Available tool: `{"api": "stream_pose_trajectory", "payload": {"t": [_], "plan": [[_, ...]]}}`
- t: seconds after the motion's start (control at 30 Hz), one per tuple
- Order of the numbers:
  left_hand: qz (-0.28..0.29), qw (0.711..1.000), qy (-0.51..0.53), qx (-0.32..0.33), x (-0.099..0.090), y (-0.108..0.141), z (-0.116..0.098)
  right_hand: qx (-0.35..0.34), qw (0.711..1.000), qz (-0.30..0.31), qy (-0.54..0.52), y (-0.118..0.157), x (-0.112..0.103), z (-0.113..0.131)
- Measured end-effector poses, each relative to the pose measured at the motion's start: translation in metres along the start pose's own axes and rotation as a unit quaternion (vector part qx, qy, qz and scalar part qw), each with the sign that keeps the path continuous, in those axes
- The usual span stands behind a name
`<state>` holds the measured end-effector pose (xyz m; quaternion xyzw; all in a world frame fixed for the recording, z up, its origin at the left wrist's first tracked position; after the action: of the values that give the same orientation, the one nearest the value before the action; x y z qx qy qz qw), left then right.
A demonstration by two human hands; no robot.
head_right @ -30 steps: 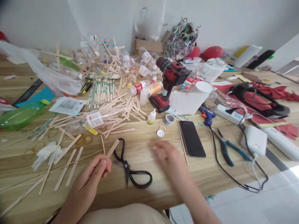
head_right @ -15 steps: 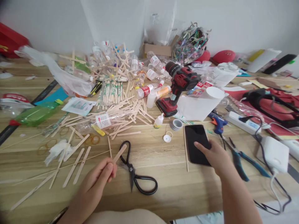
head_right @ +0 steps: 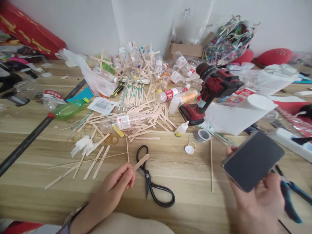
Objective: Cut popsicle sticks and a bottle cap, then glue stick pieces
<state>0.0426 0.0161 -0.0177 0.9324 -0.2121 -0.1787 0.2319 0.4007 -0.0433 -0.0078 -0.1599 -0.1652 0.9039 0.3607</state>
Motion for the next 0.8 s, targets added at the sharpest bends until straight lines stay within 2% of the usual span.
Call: {"api": "stream_pose_trajectory", "payload": {"t": [0.1,0.13,0.23,0.47,0.57,0.8], "plan": [[-0.003,1.0,-0.002,0.0,0.0,0.001,0.001,0.106,0.982,-0.044,-0.152,0.005,0.016,-0.009],[-0.004,1.0,-0.002,0.0,0.0,0.002,0.001,0.129,0.976,-0.048,-0.168,0.007,0.02,-0.01],[-0.005,1.0,-0.001,-0.005,-0.001,0.002,0.002,0.179,0.968,-0.062,-0.167,0.011,0.021,-0.01],[0.001,1.0,-0.016,-0.011,0.003,0.0,0.004,0.293,0.944,-0.086,-0.122,0.012,-0.005,-0.034],[0.002,1.0,-0.021,-0.01,0.004,0.0,0.006,0.326,0.938,-0.062,-0.1,0.006,-0.014,-0.047],[-0.009,0.999,-0.039,-0.022,0.002,0.001,0.01,0.378,0.92,0.051,-0.094,-0.003,-0.015,-0.068]]}}
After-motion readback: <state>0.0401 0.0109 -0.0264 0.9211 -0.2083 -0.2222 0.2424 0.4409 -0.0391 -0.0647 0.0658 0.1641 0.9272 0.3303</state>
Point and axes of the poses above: each hand's wrist, its own y-axis away from the middle knuckle, its own x-axis out of the palm, z = x × y, the point moved 9 cm from there along -y, towards the middle knuckle, and after that the axes turned 15 degrees about -x, right-handed, at the moved point
